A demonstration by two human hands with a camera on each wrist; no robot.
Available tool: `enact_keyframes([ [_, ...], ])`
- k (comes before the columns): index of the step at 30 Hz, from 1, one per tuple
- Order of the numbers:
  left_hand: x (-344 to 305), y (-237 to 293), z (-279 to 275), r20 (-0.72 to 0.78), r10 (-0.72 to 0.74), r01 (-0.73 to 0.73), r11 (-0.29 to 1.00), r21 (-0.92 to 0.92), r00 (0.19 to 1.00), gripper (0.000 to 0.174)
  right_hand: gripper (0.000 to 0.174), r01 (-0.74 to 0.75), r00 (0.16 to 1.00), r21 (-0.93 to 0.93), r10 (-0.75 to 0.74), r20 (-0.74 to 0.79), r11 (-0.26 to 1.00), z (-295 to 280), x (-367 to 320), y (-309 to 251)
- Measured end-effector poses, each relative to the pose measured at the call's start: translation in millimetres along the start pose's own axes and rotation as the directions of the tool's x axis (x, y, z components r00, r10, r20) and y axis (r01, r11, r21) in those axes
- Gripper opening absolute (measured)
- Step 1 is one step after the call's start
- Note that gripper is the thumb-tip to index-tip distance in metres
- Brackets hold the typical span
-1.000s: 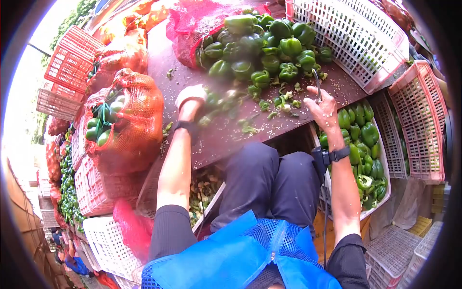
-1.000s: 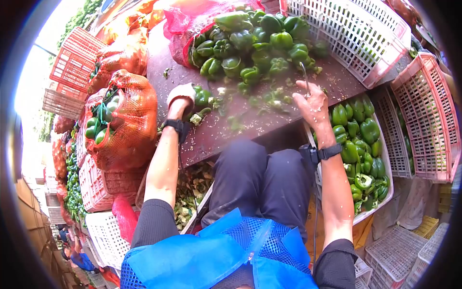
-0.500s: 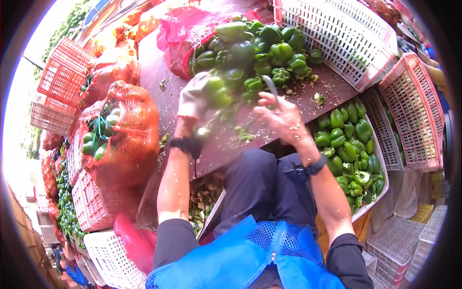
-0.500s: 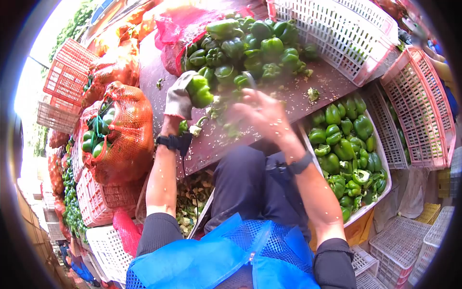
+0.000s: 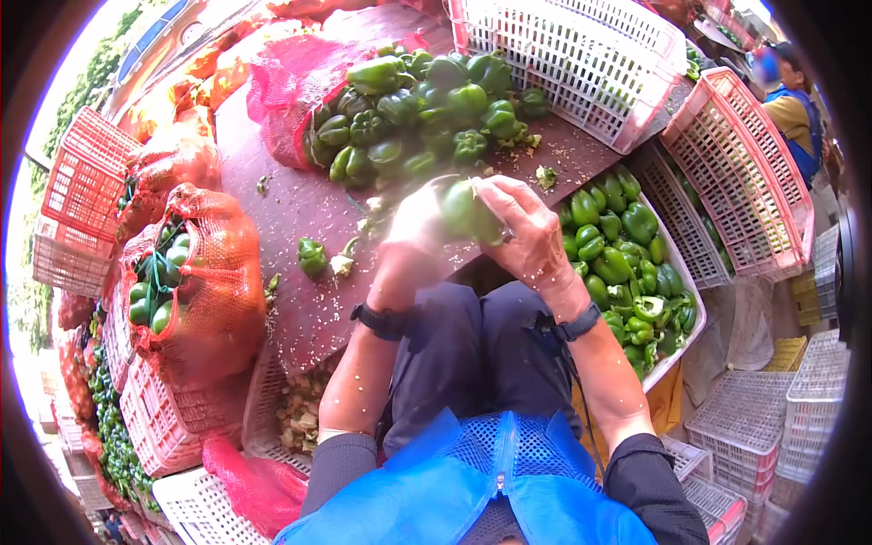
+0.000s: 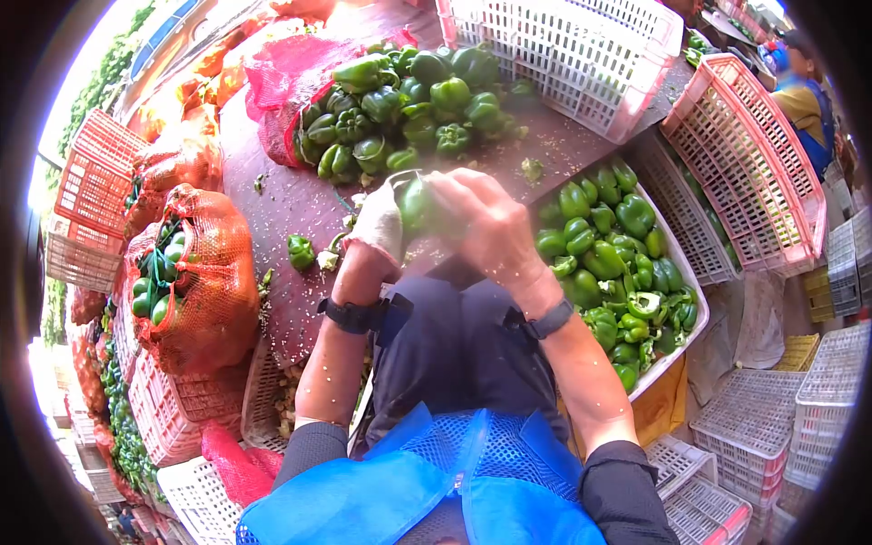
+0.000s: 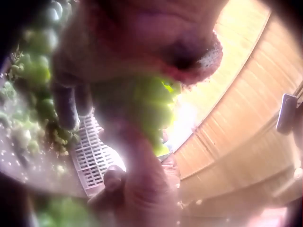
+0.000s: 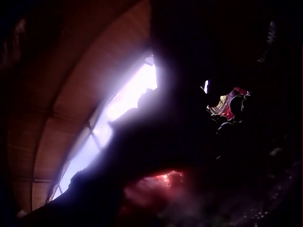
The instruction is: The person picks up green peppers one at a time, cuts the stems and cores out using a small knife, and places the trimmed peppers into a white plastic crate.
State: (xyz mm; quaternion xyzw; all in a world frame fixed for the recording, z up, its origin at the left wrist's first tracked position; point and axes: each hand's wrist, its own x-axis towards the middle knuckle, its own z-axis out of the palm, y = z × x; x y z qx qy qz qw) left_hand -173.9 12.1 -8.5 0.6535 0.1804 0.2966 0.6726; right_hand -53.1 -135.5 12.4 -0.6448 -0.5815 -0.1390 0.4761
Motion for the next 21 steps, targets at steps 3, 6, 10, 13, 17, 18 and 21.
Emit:
enact_keyframes([
  [3,-11.1,26.4,11.7,0.377,0.523,-0.609,0.394,0.689,0.765,0.045,0.057,0.033,0.997,-0.079,-0.028,0.069,0.996,-12.9,-1.6,-4.0],
  [6,-7.9,14.9,23.1,0.335,0.239,-0.401,0.334,0.853,0.911,0.045,0.057,0.105,0.989,-0.120,-0.091,0.114,0.987,-17.1,-3.4,-2.3],
  [10,-0.6,27.4,35.7,0.274,0.248,-0.334,0.248,0.909,0.929,0.034,0.050,-0.183,0.982,0.073,0.186,-0.031,0.980,-22.1,-10.2,-6.7],
  [13,6.7,6.6,36.5,-0.027,0.335,-0.235,0.713,0.660,0.942,0.023,0.035,-0.464,0.884,0.214,0.463,0.059,0.859,-30.3,-22.5,-17.6],
  [17,11.1,17.8,49.4,0.145,0.576,-0.369,0.294,0.882,0.805,0.016,0.034,-0.716,0.697,0.246,0.659,0.280,0.653,-38.7,-16.2,-39.1],
  [18,17.3,6.7,50.7,0.116,0.620,-0.364,0.291,0.885,0.776,0.015,0.037,-0.748,0.663,0.231,0.679,0.316,0.623,-35.1,-16.7,-38.3],
  [21,16.0,6.3,60.1,0.014,0.653,-0.353,0.391,0.850,0.757,0.014,0.048,-0.682,0.727,0.187,0.627,0.280,0.707,-26.6,-19.5,-28.3],
])
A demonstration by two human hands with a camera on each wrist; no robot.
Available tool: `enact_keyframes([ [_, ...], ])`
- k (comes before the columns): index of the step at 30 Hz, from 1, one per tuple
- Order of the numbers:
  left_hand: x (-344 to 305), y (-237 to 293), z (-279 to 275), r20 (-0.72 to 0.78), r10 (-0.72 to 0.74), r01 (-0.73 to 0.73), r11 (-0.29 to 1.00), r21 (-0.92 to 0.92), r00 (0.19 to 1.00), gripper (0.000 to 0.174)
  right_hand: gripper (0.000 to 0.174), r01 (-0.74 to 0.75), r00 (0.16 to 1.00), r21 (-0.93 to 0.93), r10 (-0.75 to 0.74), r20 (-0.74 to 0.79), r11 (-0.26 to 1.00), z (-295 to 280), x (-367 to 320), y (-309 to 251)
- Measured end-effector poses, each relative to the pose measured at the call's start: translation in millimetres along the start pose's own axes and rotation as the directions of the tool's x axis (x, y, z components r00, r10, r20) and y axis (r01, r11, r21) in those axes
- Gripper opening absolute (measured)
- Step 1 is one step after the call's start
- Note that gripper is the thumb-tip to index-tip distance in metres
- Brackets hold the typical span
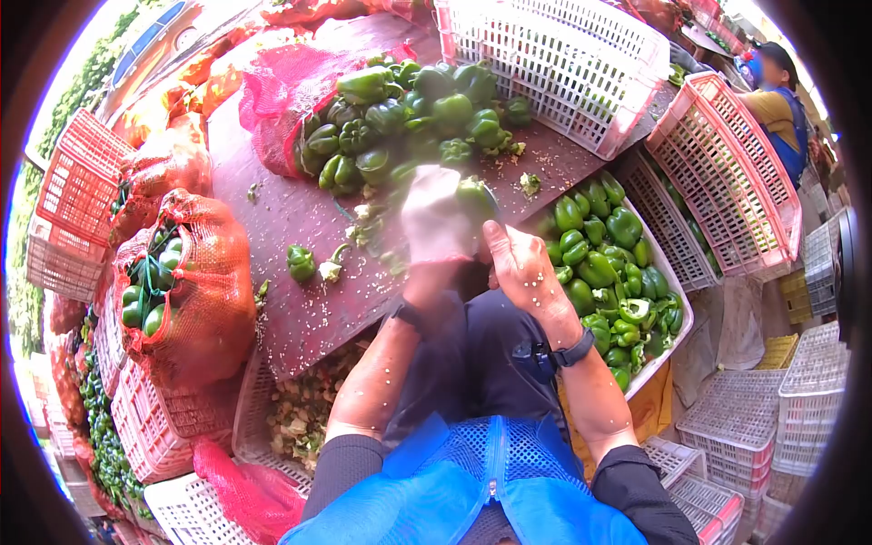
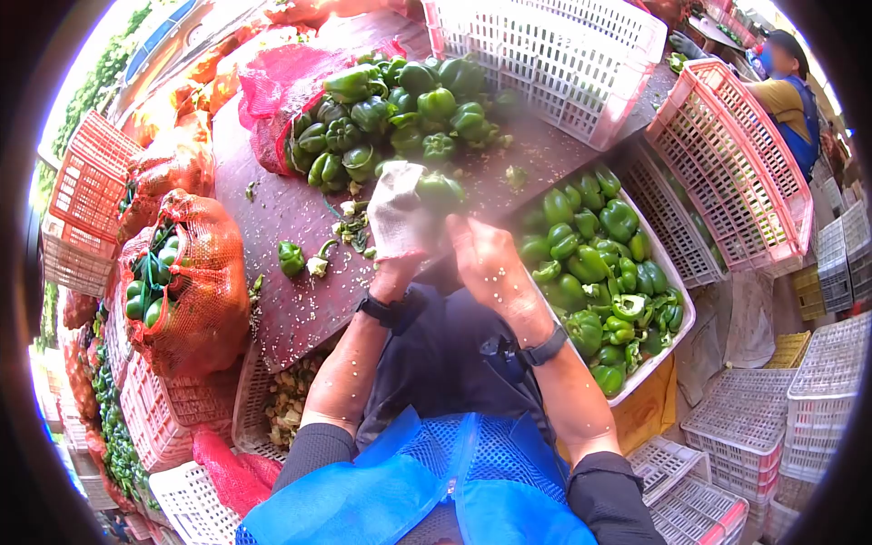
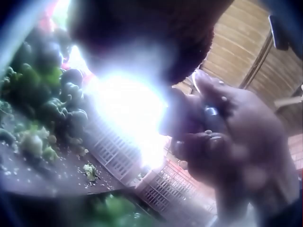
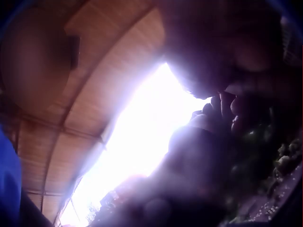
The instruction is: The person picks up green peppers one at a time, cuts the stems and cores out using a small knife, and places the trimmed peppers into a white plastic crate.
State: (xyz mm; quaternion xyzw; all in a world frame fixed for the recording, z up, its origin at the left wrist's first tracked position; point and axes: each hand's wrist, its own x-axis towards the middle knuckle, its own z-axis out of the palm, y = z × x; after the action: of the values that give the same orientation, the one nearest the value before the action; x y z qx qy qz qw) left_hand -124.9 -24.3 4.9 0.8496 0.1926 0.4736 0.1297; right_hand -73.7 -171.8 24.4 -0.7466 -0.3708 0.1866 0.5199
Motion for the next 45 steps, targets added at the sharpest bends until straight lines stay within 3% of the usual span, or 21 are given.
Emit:
enact_keyframes([
  [2,-1.5,-1.9,3.5,-0.018,-0.068,0.067,0.994,-0.083,0.998,0.014,0.055,0.011,0.999,0.001,-0.011,0.034,1.000,2.4,0.9,6.2],
  [5,-5.8,-6.5,11.5,-0.036,0.029,-0.028,0.999,0.027,0.999,0.016,0.055,0.023,1.000,-0.013,-0.023,0.001,1.000,9.7,-7.0,25.8],
  [9,2.8,3.5,1.7,-0.045,-0.080,0.078,0.995,-0.055,0.996,0.025,0.052,0.140,0.987,-0.170,-0.125,0.098,0.976,3.8,-18.4,35.2],
  [11,5.6,4.3,1.3,0.025,-0.285,0.286,0.957,-0.046,0.958,0.025,0.047,0.338,0.940,-0.224,-0.315,0.131,0.914,-6.9,-22.6,29.1],
  [12,7.4,2.6,-1.8,0.029,-0.279,0.280,0.959,-0.046,0.960,0.025,0.047,0.336,0.941,-0.222,-0.315,0.124,0.915,-10.8,-26.2,36.9],
  [14,14.5,2.5,-14.2,0.012,-0.091,0.089,0.985,0.150,0.996,0.024,0.046,0.645,0.751,-0.464,-0.614,0.241,0.607,-18.3,-31.0,49.7],
  [15,14.8,3.2,-15.0,0.011,-0.091,0.088,0.985,0.147,0.996,0.024,0.046,0.644,0.752,-0.467,-0.614,0.241,0.606,-20.9,-31.3,54.4],
  [16,14.8,4.0,-14.8,0.051,-0.042,0.034,0.987,0.159,0.998,0.024,0.046,0.401,0.916,-0.223,-0.388,0.099,0.889,-26.8,-29.5,47.3],
  [17,13.0,5.4,-13.6,0.098,0.006,-0.023,0.986,0.166,0.995,0.024,0.047,0.082,0.996,0.078,-0.085,0.038,0.994,-34.4,-28.7,34.4],
  [18,6.4,0.8,-7.3,0.232,0.012,-0.038,0.993,0.110,0.973,0.036,0.050,0.014,0.999,-0.084,-0.017,-0.040,0.996,-45.9,-22.6,19.0],
  [19,4.6,6.6,-5.0,0.244,0.021,-0.045,0.994,0.096,0.970,0.036,0.039,0.349,0.909,-0.211,-0.385,-0.159,0.913,-44.9,-8.5,13.1],
  [22,5.1,40.5,-15.6,0.323,-0.101,0.201,0.935,-0.292,0.941,0.040,0.047,0.341,0.907,-0.152,-0.367,-0.208,0.928,-32.1,11.7,12.8],
  [23,1.7,37.4,-10.6,0.330,-0.093,0.198,0.933,-0.301,0.940,0.040,0.050,0.361,0.910,-0.084,-0.371,-0.184,0.929,-31.2,14.8,18.1],
  [25,-6.3,21.9,0.4,0.211,0.131,-0.052,0.939,-0.341,0.969,0.039,0.053,0.381,0.912,-0.016,-0.378,-0.156,0.925,-33.5,15.7,25.9],
  [27,-2.9,33.1,-2.2,0.201,0.164,-0.077,0.920,-0.384,0.966,0.034,0.049,0.411,0.893,-0.069,-0.417,-0.170,0.909,-36.4,8.4,29.1],
  [29,3.8,46.4,-10.5,0.333,0.170,-0.047,0.936,-0.348,0.927,0.025,0.046,0.398,0.898,-0.033,-0.396,-0.191,0.917,-37.9,3.3,32.1],
  [31,2.3,49.7,-2.9,0.315,0.187,-0.101,0.958,-0.269,0.931,0.024,0.043,0.390,0.900,0.002,-0.381,-0.210,0.921,-40.4,-0.8,35.8],
  [36,-7.9,52.8,15.2,0.394,0.222,-0.150,0.967,-0.205,0.892,0.037,0.037,0.211,0.963,0.234,-0.162,-0.214,0.949,-48.3,-10.1,51.1],
  [40,-12.7,54.6,25.3,0.443,0.266,-0.160,0.951,-0.263,0.856,0.050,0.035,0.254,0.941,0.219,-0.189,-0.279,0.942,-51.2,-13.5,68.3],
  [42,-16.1,51.9,33.1,0.555,0.201,-0.133,0.978,-0.161,0.807,0.055,0.032,0.178,0.957,0.218,-0.117,-0.267,0.960,-58.0,-19.2,61.6],
  [45,-18.1,51.2,39.3,0.518,0.239,-0.133,0.963,-0.233,0.822,0.054,0.030,0.072,0.969,0.280,-0.001,-0.248,0.957,-64.0,-26.6,57.3],
])
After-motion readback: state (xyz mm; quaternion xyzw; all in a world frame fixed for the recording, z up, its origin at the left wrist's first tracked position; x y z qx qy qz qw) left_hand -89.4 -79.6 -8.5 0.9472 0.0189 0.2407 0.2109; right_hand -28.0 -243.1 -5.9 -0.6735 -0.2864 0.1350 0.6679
